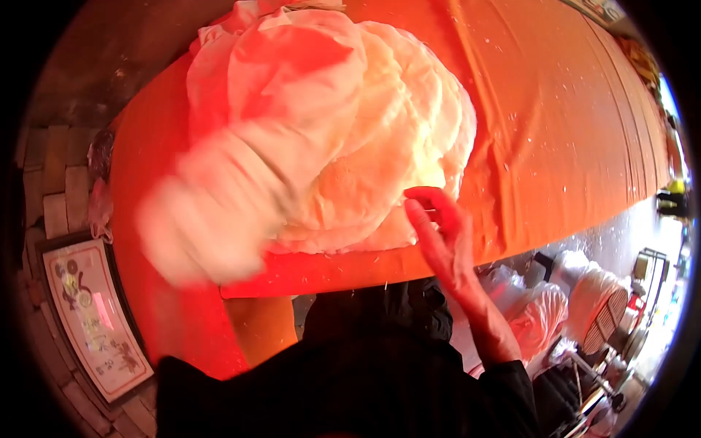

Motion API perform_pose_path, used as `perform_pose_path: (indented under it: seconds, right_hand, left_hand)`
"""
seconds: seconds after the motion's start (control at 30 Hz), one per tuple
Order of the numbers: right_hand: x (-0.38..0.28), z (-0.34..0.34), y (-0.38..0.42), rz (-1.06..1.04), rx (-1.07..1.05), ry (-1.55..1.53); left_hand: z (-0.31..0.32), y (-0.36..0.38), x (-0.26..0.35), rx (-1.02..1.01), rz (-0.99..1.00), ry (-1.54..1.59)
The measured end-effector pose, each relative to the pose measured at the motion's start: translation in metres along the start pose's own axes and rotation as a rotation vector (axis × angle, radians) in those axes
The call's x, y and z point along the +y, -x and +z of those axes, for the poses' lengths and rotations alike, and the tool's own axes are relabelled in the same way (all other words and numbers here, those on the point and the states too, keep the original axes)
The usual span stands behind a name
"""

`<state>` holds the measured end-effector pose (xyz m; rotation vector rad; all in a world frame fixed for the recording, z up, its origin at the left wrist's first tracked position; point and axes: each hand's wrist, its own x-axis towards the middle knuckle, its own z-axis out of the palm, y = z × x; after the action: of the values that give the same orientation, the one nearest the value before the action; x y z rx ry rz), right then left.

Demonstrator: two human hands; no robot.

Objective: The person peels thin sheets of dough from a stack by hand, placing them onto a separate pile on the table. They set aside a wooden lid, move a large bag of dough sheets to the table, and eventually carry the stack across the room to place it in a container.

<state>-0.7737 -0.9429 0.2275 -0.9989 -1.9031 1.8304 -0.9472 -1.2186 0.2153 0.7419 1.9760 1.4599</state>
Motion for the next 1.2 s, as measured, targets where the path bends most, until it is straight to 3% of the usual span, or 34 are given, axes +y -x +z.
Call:
perform_pose_path:
  seconds: [0.17,0.27,0.43,0.5,0.63,0.77,0.83,1.03,1.2]
  right_hand:
    - [0.031,-0.009,0.015,-0.031,0.065,0.158]
    - [0.045,-0.008,0.020,0.036,0.178,0.077]
    - [0.039,0.015,-0.010,0.124,0.011,-0.252]
    - [0.037,0.020,-0.029,0.261,0.004,-0.479]
    - [0.081,-0.008,-0.020,0.220,0.360,-0.377]
    - [0.136,-0.019,0.022,0.611,0.308,-0.567]
    - [0.148,-0.009,0.032,0.640,0.318,-0.640]
    - [0.129,0.006,0.043,0.741,0.430,-0.908]
    - [0.146,0.010,0.039,0.645,0.212,-1.161]
  left_hand:
    - [-0.080,-0.028,0.029,0.038,0.082,-0.162]
    - [-0.115,-0.058,0.045,0.037,0.118,-0.238]
    - [-0.133,-0.093,0.036,-0.002,0.121,-0.251]
    - [-0.122,-0.092,0.013,-0.026,0.083,-0.198]
    - [-0.075,-0.035,-0.062,-0.090,-0.166,0.003]
    - [-0.024,0.049,-0.118,-0.086,-0.553,0.261]
    - [-0.005,0.068,-0.123,-0.065,-0.680,0.360]
    - [0.031,0.066,-0.112,-0.158,-0.649,0.461]
    - [0.067,0.064,-0.116,-0.302,-0.647,0.540]
